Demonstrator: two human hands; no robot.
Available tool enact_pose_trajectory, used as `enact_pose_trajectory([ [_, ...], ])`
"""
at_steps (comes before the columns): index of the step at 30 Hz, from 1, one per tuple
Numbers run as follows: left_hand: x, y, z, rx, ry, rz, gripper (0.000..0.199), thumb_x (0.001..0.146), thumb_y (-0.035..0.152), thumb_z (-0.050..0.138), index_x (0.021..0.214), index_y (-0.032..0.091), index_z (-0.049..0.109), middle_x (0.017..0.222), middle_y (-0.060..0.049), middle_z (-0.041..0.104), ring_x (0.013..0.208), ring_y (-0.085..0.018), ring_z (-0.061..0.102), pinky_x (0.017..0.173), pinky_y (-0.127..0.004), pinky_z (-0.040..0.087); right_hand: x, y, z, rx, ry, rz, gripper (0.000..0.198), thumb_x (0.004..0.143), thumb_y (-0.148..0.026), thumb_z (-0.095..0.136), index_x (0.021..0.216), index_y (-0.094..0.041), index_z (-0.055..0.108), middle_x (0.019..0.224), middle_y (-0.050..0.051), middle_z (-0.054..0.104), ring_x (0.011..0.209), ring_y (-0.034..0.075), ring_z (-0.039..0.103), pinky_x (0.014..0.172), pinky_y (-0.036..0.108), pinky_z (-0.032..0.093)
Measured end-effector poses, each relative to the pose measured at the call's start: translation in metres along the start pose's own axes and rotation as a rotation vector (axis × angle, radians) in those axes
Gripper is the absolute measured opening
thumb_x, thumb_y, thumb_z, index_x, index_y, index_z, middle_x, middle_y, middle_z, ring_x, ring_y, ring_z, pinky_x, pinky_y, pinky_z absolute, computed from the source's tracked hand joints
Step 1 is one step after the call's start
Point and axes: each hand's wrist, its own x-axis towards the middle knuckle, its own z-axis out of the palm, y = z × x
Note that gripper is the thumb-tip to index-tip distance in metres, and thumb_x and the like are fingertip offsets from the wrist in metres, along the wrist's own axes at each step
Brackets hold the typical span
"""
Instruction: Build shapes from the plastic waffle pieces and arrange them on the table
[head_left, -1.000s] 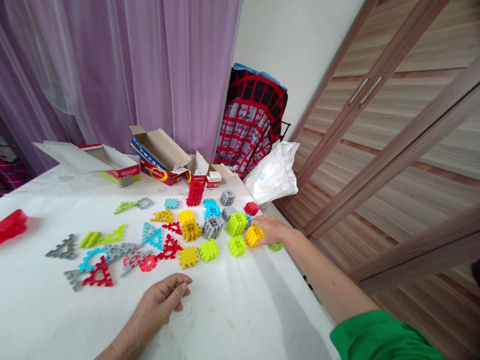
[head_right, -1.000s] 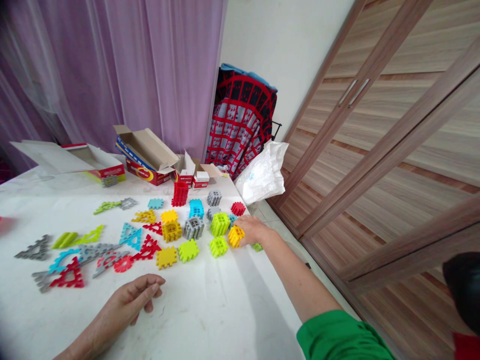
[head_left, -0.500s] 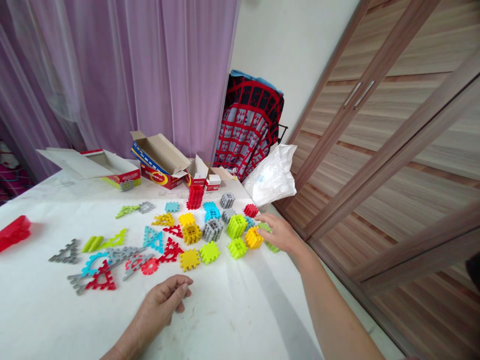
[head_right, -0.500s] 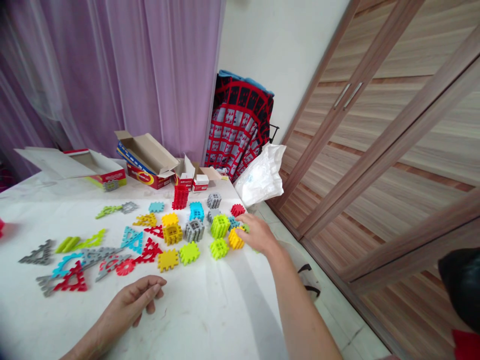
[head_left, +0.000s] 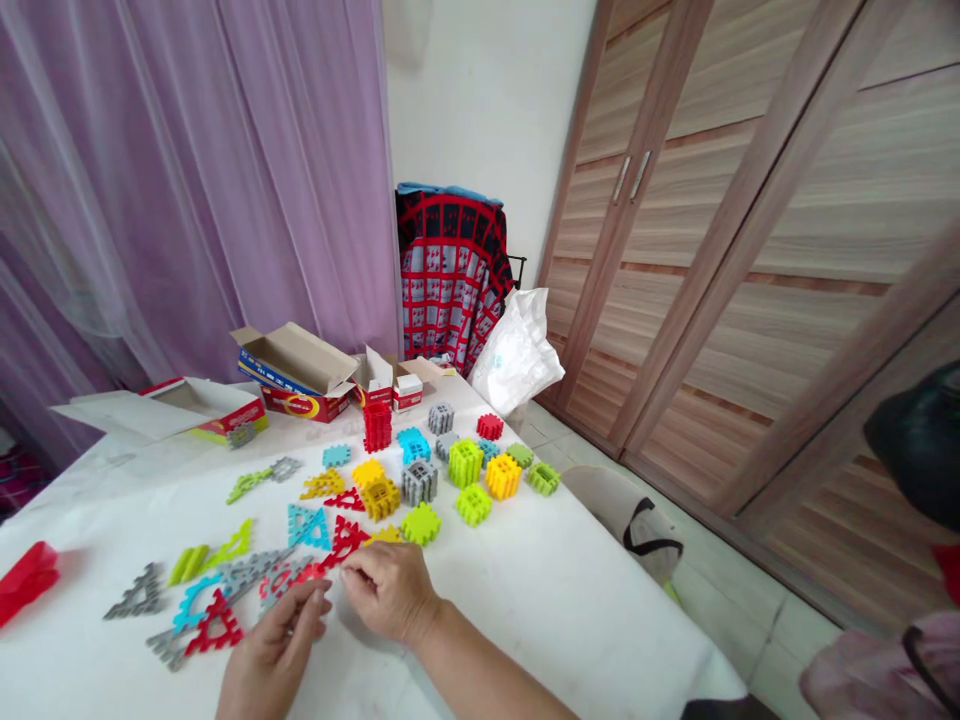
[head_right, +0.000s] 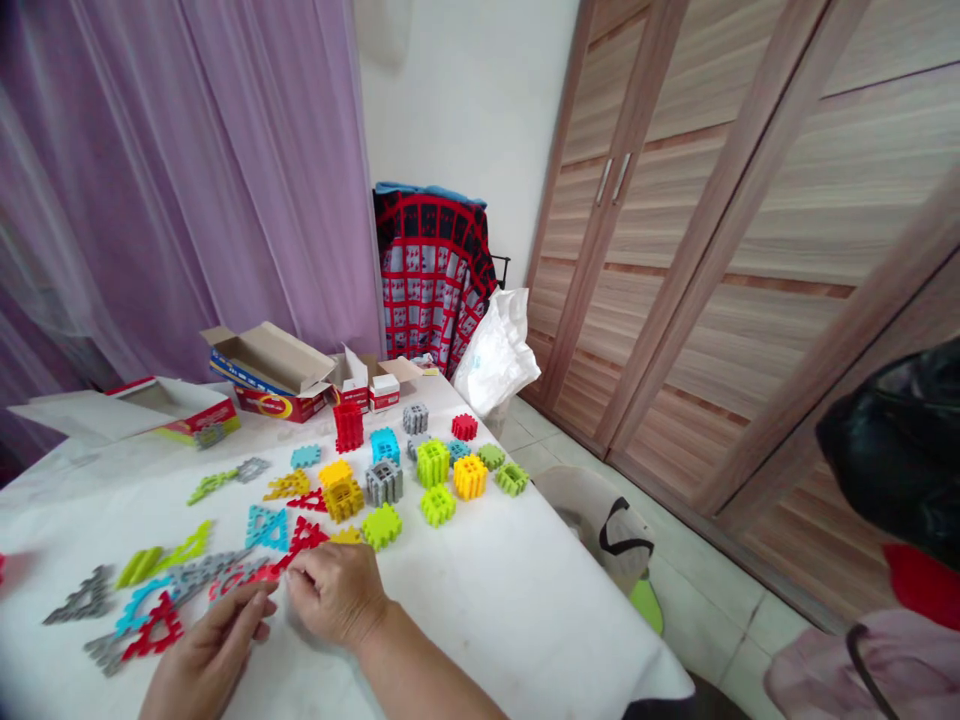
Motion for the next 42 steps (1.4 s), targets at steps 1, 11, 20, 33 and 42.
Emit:
enact_pose_trajectory([
  [1,0.001,-0.005,-0.007,0.078,0.018,0.039,0.05,0.062,0.073,0.063,0.086,0.03,0.07,0.079,-0.002,0.076,0.069,-0.024,0.07,0.062,-0.03,0.055,-0.002,-0.002,0.003,-0.017,0.007,-0.023,0.017,0.087,-0.024,0.052,0.077,-0.026,0.066,0.072,-0.001,0.073,0.069,0.016,0.069,0.067,0.023,0.051],
  [11,-0.005,-0.015,-0.023,0.511,0.201,0.221,0.031,0.086,0.047,0.046,0.096,0.03,0.07,0.093,-0.003,0.078,0.086,-0.024,0.072,0.08,-0.032,0.051,-0.03,-0.008,0.016,-0.136,0.025,-0.184,0.015,0.085,-0.023,0.054,0.074,-0.024,0.065,0.062,-0.001,0.067,0.057,0.015,0.062,0.057,0.025,0.044],
  [20,0.001,-0.04,-0.05,0.791,0.377,0.149,0.034,0.09,0.034,0.046,0.117,0.027,0.067,0.135,-0.008,0.064,0.135,-0.033,0.046,0.11,-0.055,0.03,-0.03,-0.004,0.017,-0.221,-0.016,-0.145,0.014,0.083,-0.017,0.055,0.075,-0.022,0.066,0.066,0.001,0.069,0.063,0.016,0.064,0.059,0.025,0.041],
  [33,0.013,-0.058,-0.052,0.573,0.353,0.243,0.029,0.084,0.028,0.05,0.102,0.024,0.072,0.113,-0.006,0.074,0.114,-0.025,0.063,0.103,-0.04,0.045,-0.027,-0.009,0.015,-0.383,-0.162,-0.1,0.016,0.086,-0.017,0.056,0.079,-0.021,0.069,0.075,0.0,0.074,0.07,0.013,0.067,0.062,0.023,0.037],
  [42,0.013,-0.066,-0.06,0.391,0.511,0.158,0.034,0.084,0.013,0.045,0.103,0.021,0.072,0.126,-0.009,0.068,0.115,-0.023,0.064,0.104,-0.04,0.048,-0.026,-0.012,0.012,-0.383,-0.186,-0.072,0.018,0.088,-0.017,0.054,0.079,-0.021,0.07,0.076,0.001,0.075,0.071,0.014,0.067,0.062,0.024,0.036],
])
